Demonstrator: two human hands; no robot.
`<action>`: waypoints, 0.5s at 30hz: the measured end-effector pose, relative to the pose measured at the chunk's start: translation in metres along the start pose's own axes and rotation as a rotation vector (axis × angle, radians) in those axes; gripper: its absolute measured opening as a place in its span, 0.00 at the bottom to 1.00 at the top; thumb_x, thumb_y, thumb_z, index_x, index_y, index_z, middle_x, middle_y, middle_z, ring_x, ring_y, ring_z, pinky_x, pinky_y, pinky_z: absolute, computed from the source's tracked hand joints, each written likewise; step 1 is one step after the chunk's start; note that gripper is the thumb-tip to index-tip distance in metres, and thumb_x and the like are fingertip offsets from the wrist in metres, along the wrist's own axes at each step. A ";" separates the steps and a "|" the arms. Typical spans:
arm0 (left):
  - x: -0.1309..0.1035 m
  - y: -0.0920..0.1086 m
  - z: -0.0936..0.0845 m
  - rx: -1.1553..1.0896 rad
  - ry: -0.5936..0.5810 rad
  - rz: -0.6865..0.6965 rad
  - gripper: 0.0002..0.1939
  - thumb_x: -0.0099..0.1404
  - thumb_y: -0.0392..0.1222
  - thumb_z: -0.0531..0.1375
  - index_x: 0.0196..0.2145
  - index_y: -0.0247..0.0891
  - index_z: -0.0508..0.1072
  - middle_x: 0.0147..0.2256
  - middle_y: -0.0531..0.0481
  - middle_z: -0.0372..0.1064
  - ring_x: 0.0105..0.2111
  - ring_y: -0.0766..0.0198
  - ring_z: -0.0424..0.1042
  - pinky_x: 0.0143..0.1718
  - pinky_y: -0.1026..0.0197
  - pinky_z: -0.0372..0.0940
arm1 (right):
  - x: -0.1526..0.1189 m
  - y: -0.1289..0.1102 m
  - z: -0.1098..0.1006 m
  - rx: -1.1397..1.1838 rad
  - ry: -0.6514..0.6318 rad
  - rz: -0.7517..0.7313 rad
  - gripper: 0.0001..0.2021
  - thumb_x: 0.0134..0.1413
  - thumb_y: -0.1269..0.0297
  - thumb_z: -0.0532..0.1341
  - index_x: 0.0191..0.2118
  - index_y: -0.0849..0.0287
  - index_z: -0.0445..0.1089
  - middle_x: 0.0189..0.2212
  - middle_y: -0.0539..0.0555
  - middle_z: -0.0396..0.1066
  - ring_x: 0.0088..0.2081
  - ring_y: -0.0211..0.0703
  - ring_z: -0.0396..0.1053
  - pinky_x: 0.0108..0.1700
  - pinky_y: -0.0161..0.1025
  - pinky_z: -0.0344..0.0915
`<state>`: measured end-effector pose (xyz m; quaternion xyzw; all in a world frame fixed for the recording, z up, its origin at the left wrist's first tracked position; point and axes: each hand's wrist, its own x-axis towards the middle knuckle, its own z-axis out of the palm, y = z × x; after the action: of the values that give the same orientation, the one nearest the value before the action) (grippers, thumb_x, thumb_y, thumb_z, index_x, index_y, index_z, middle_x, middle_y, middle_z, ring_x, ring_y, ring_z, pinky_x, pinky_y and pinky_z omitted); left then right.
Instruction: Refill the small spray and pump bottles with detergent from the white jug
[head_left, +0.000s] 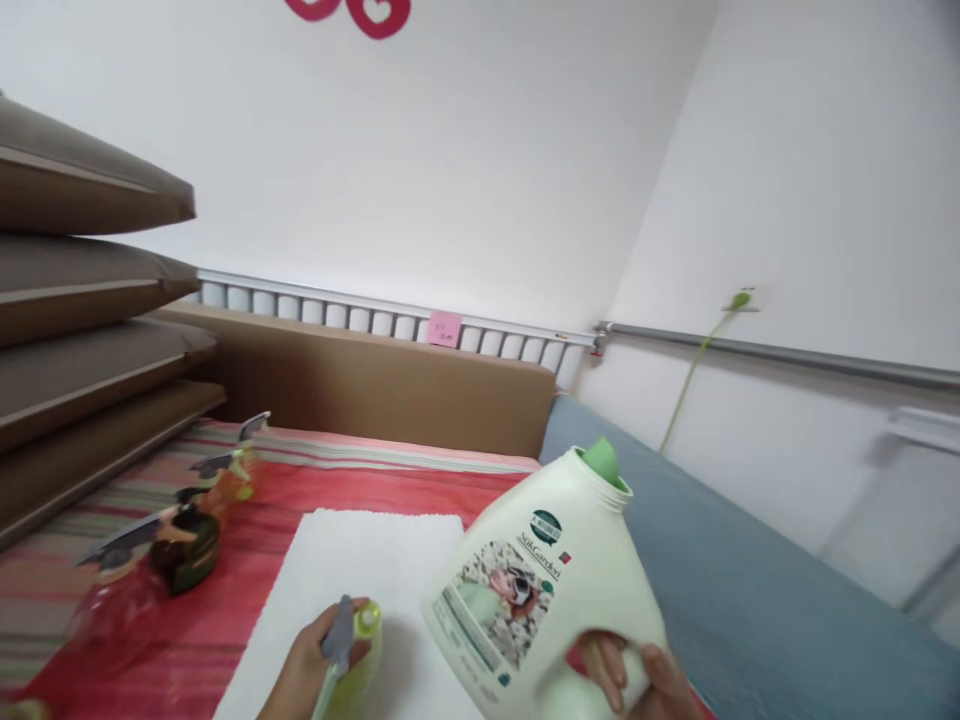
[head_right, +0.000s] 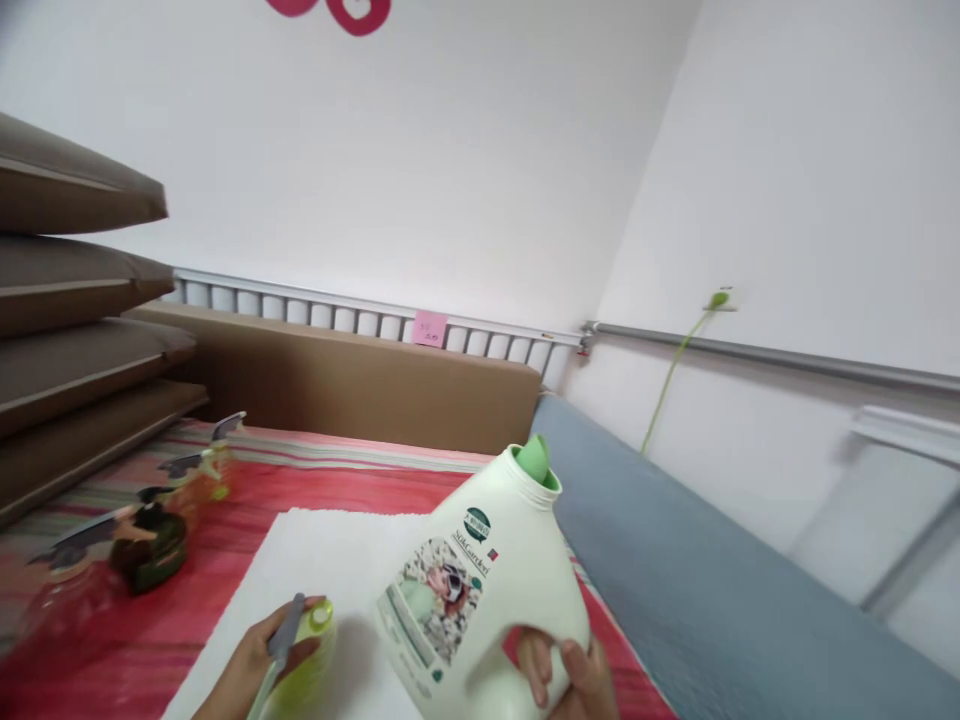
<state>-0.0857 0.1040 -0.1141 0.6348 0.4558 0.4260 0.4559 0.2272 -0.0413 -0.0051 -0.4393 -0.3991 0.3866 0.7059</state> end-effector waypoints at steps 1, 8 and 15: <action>0.003 -0.003 0.000 0.002 0.014 -0.008 0.28 0.42 0.58 0.67 0.38 0.39 0.78 0.36 0.47 0.78 0.40 0.46 0.75 0.41 0.54 0.70 | 0.000 -0.001 0.003 0.055 0.023 -0.041 0.26 0.41 0.36 0.59 0.16 0.56 0.58 0.11 0.44 0.52 0.15 0.34 0.50 0.25 0.38 0.56; 0.007 -0.015 0.004 -0.012 0.108 0.027 0.30 0.38 0.64 0.66 0.35 0.41 0.79 0.36 0.48 0.79 0.40 0.45 0.75 0.43 0.52 0.71 | 0.001 -0.007 0.010 0.285 0.176 -0.121 0.25 0.36 0.35 0.62 0.20 0.54 0.58 0.12 0.42 0.50 0.13 0.32 0.47 0.21 0.35 0.51; 0.000 -0.003 0.011 -0.020 0.172 0.035 0.32 0.39 0.66 0.65 0.36 0.40 0.78 0.35 0.47 0.78 0.39 0.46 0.75 0.38 0.56 0.71 | -0.002 -0.008 0.008 0.293 0.128 -0.092 0.24 0.37 0.37 0.62 0.21 0.54 0.58 0.12 0.41 0.52 0.14 0.32 0.48 0.22 0.34 0.54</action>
<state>-0.0762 0.1022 -0.1190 0.5990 0.4779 0.4914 0.4139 0.2204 -0.0431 0.0040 -0.3364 -0.3124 0.3791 0.8035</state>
